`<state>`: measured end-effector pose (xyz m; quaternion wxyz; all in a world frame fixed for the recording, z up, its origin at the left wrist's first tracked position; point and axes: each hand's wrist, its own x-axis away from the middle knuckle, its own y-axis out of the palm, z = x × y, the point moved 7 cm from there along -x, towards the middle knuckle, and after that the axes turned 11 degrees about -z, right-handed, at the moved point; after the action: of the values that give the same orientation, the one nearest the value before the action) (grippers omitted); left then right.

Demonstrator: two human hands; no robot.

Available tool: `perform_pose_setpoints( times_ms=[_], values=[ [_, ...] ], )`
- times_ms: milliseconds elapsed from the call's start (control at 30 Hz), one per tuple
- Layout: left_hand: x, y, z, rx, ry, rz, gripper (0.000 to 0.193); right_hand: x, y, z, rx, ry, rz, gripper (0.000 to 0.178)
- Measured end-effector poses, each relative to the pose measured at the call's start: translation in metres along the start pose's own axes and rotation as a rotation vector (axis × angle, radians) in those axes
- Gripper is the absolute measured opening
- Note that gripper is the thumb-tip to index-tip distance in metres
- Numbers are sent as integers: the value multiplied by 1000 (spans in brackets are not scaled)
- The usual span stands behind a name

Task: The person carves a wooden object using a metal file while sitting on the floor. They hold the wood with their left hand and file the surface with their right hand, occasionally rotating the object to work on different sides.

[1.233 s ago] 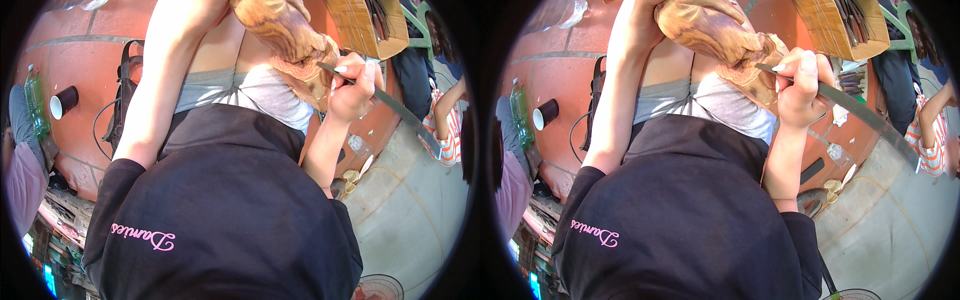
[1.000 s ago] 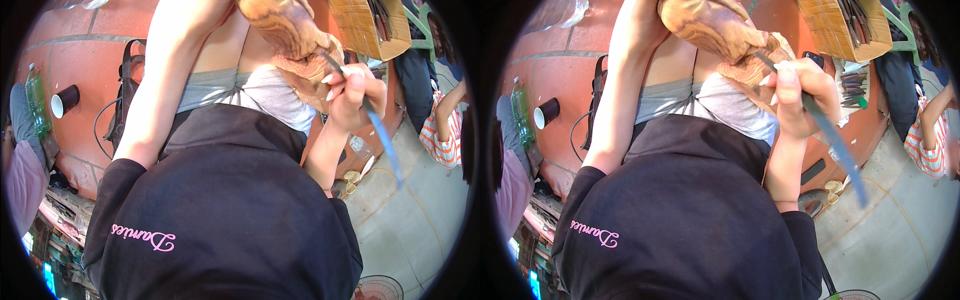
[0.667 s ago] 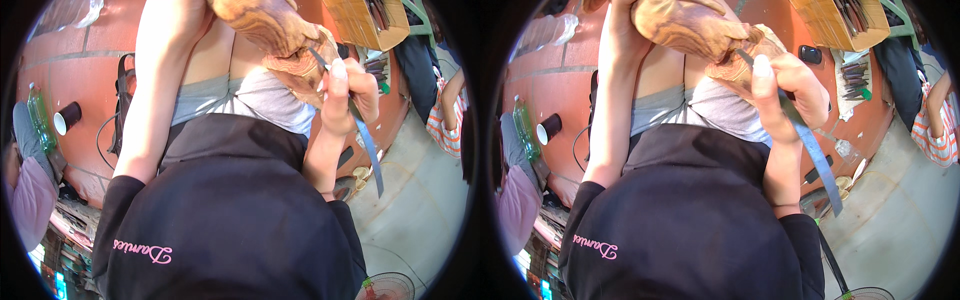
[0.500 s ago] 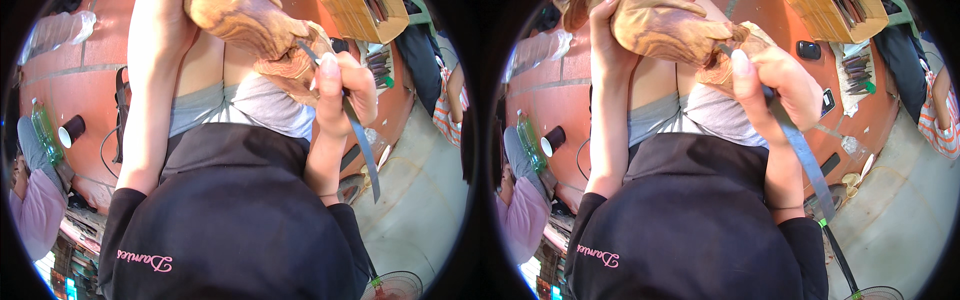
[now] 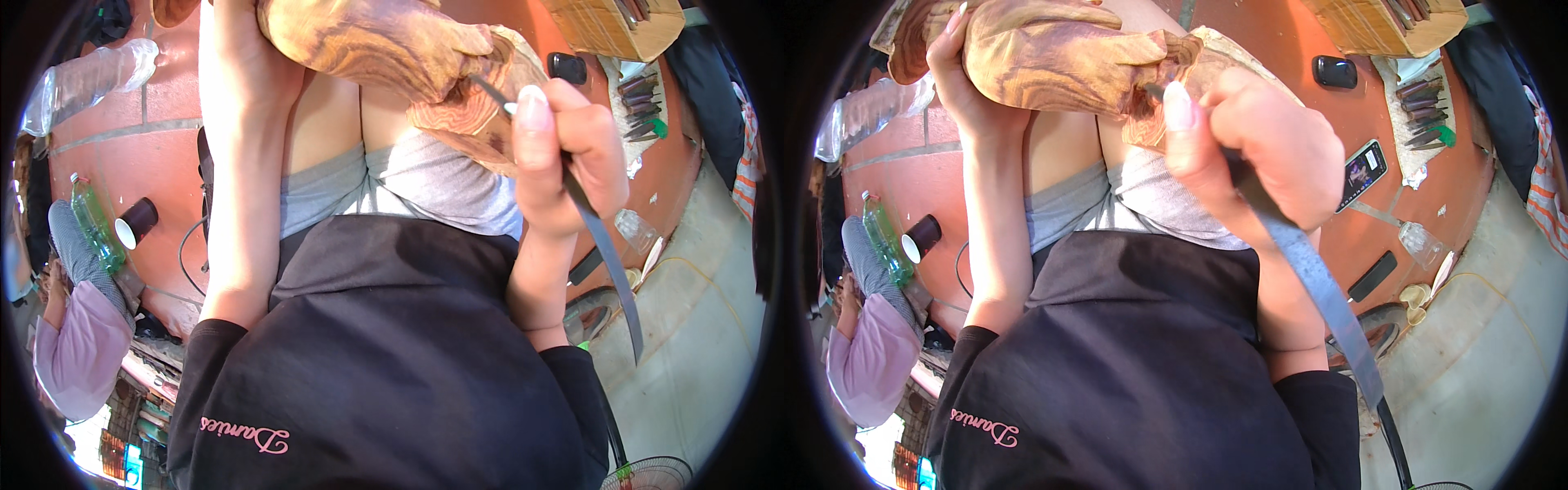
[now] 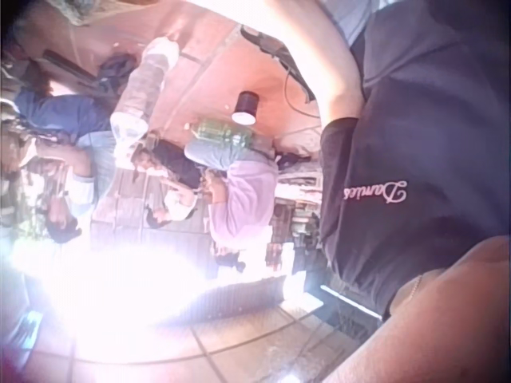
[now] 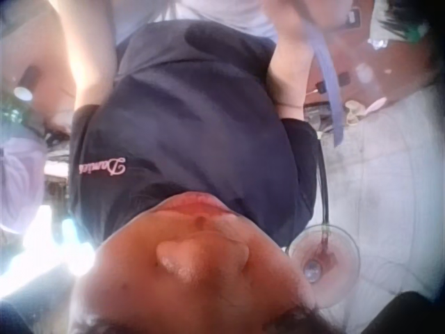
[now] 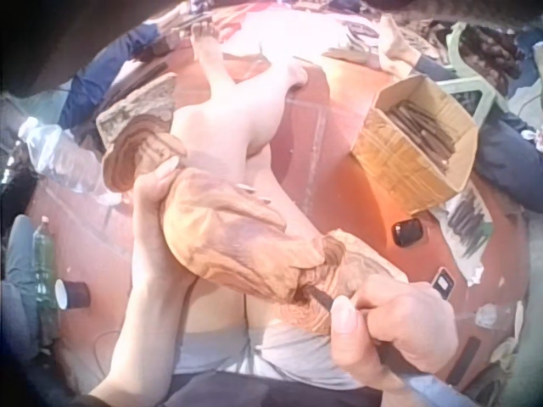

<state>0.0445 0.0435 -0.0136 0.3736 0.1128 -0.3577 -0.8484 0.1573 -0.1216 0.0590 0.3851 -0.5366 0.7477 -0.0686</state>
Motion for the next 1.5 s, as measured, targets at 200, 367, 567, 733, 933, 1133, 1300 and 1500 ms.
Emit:
perform_pose_setpoints(
  times_ms=[200,367,567,733,933,1133,1300,1500],
  values=[
    [-6,-44,6,-161,143,271,50,-10,1,-2,-27,-9,27,25],
    [-1,-34,-2,-76,92,209,42,-8,2,-3,9,25,-12,27],
    [-3,-24,-3,-60,50,188,47,-9,-3,5,-77,23,26,27],
    [-5,-29,-3,-73,49,160,45,-11,-1,5,-62,38,36,26],
    [-5,-38,-2,-35,78,208,43,-12,-1,4,-27,6,38,26],
    [-6,-37,-3,-34,81,201,41,-14,0,6,-32,57,15,26],
    [-1,-26,-5,-62,42,155,42,-9,0,3,-37,84,-37,28],
    [-3,-25,-7,-23,13,110,47,-5,-3,8,-64,86,39,27]
  ],
)
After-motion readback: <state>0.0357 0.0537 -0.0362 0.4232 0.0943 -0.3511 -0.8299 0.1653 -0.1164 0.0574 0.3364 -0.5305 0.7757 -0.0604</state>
